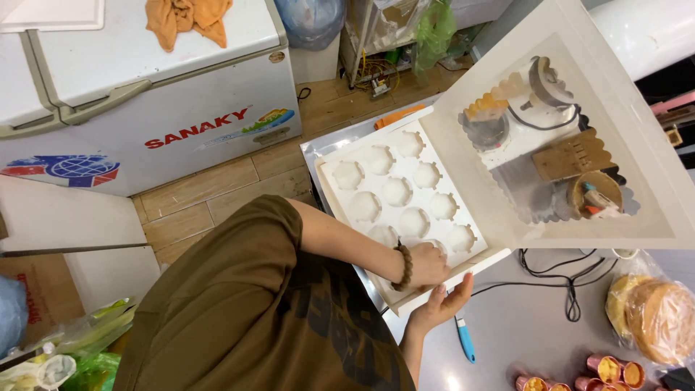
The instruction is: The person assembles a cardboard pastry box insert by folding the tabs, places the insert into a large cake box, and then fills the insert slots with small tarts.
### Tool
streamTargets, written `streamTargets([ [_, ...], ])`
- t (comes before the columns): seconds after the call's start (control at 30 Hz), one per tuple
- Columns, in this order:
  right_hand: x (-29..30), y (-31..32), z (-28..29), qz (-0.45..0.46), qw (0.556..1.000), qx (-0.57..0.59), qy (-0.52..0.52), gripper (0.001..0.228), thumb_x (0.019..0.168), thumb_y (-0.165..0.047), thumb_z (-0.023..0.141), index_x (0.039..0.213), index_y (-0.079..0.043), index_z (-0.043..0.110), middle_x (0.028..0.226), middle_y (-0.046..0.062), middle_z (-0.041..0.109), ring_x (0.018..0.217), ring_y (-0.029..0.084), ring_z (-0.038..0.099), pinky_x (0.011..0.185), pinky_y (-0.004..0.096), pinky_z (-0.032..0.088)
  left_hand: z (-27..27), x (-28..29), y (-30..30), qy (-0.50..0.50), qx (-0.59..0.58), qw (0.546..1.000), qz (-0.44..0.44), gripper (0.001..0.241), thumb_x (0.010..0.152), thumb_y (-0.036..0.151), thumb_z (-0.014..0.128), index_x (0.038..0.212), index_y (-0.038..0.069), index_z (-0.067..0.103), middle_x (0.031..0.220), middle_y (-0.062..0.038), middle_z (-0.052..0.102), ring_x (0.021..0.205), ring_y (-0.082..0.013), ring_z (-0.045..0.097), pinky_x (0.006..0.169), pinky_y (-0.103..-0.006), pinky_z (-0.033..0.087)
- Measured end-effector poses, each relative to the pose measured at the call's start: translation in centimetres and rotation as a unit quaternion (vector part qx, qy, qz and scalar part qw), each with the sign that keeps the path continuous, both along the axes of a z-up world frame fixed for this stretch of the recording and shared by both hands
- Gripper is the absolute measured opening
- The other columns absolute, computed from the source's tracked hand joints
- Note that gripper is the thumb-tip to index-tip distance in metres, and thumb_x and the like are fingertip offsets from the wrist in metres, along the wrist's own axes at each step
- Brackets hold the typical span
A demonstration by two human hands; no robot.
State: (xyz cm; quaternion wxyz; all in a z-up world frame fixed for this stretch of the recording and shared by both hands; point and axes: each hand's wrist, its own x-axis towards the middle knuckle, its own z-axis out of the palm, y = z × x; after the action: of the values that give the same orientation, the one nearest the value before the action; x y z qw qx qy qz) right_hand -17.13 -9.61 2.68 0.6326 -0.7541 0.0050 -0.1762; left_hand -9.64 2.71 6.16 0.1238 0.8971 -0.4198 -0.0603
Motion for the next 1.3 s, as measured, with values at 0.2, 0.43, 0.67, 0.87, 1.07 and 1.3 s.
streamTargets([
  [0.2, 0.6, -0.2, -0.2, 0.015, 1.000, 0.018, -0.007, 0.069, 0.108, -0.038, 0.056, 0.159, 0.000, 0.031, 0.164, 0.020, 0.037, 0.152, 0.031, 0.036, 0.125, 0.044, 0.029, -3.7, 1.1, -2.2, -0.010, -0.070, 0.991, 0.112, 0.033, 0.061, 0.028, 0.082, 0.083, 0.004, 0.077, 0.096, -0.017, 0.073, 0.094, -0.0342, 0.069, 0.084, -0.0428, 0.056],
  [0.43, 0.6, 0.3, 0.1, 0.003, 1.000, 0.005, 0.003, 0.065, 0.110, -0.034, 0.054, 0.159, 0.001, 0.031, 0.162, 0.023, 0.037, 0.150, 0.031, 0.039, 0.122, 0.043, 0.033, -4.1, 2.9, -1.6, 0.152, -0.095, 0.980, 0.086, 0.016, 0.056, 0.014, 0.079, 0.070, 0.007, 0.077, 0.076, -0.017, 0.074, 0.081, -0.0335, 0.071, 0.071, -0.0436, 0.058],
  [0.67, 0.3, -0.1, -0.8, 0.006, 0.999, 0.036, -0.019, 0.064, 0.109, -0.033, 0.054, 0.158, 0.000, 0.031, 0.157, 0.022, 0.042, 0.144, 0.030, 0.044, 0.121, 0.043, 0.036, -4.5, 10.3, 4.8, -0.097, -0.107, 0.975, 0.169, 0.016, 0.077, 0.016, 0.063, 0.084, 0.006, 0.075, 0.095, -0.015, 0.072, 0.093, -0.0335, 0.070, 0.080, -0.0441, 0.058],
  [0.87, 0.2, -0.3, -1.0, 0.002, 1.000, 0.007, -0.012, 0.064, 0.110, -0.033, 0.054, 0.158, 0.001, 0.032, 0.158, 0.022, 0.039, 0.146, 0.030, 0.040, 0.121, 0.042, 0.033, -2.0, 13.3, 14.7, 0.074, 0.017, 0.928, 0.363, 0.047, 0.076, 0.039, 0.085, 0.098, -0.001, 0.075, 0.115, -0.015, 0.067, 0.112, -0.0314, 0.060, 0.095, -0.0419, 0.052],
  [1.07, 0.5, 0.5, -0.1, 0.005, 1.000, 0.027, 0.001, 0.062, 0.110, -0.031, 0.054, 0.158, 0.001, 0.031, 0.158, 0.020, 0.039, 0.145, 0.029, 0.042, 0.120, 0.042, 0.034, -0.9, 13.8, 14.4, 0.094, -0.044, 0.891, 0.443, 0.048, 0.072, 0.034, 0.086, 0.106, 0.003, 0.073, 0.114, -0.012, 0.068, 0.114, -0.0298, 0.059, 0.098, -0.0421, 0.048],
  [1.3, 0.5, 0.4, -0.5, -0.007, 1.000, 0.020, 0.000, 0.061, 0.109, -0.027, 0.056, 0.157, 0.001, 0.032, 0.158, 0.020, 0.039, 0.145, 0.028, 0.041, 0.120, 0.042, 0.035, -2.3, 14.0, 12.9, 0.069, -0.021, 0.866, 0.495, 0.027, 0.076, 0.026, 0.077, 0.098, 0.010, 0.077, 0.115, -0.008, 0.069, 0.118, -0.0245, 0.057, 0.102, -0.0382, 0.041],
])
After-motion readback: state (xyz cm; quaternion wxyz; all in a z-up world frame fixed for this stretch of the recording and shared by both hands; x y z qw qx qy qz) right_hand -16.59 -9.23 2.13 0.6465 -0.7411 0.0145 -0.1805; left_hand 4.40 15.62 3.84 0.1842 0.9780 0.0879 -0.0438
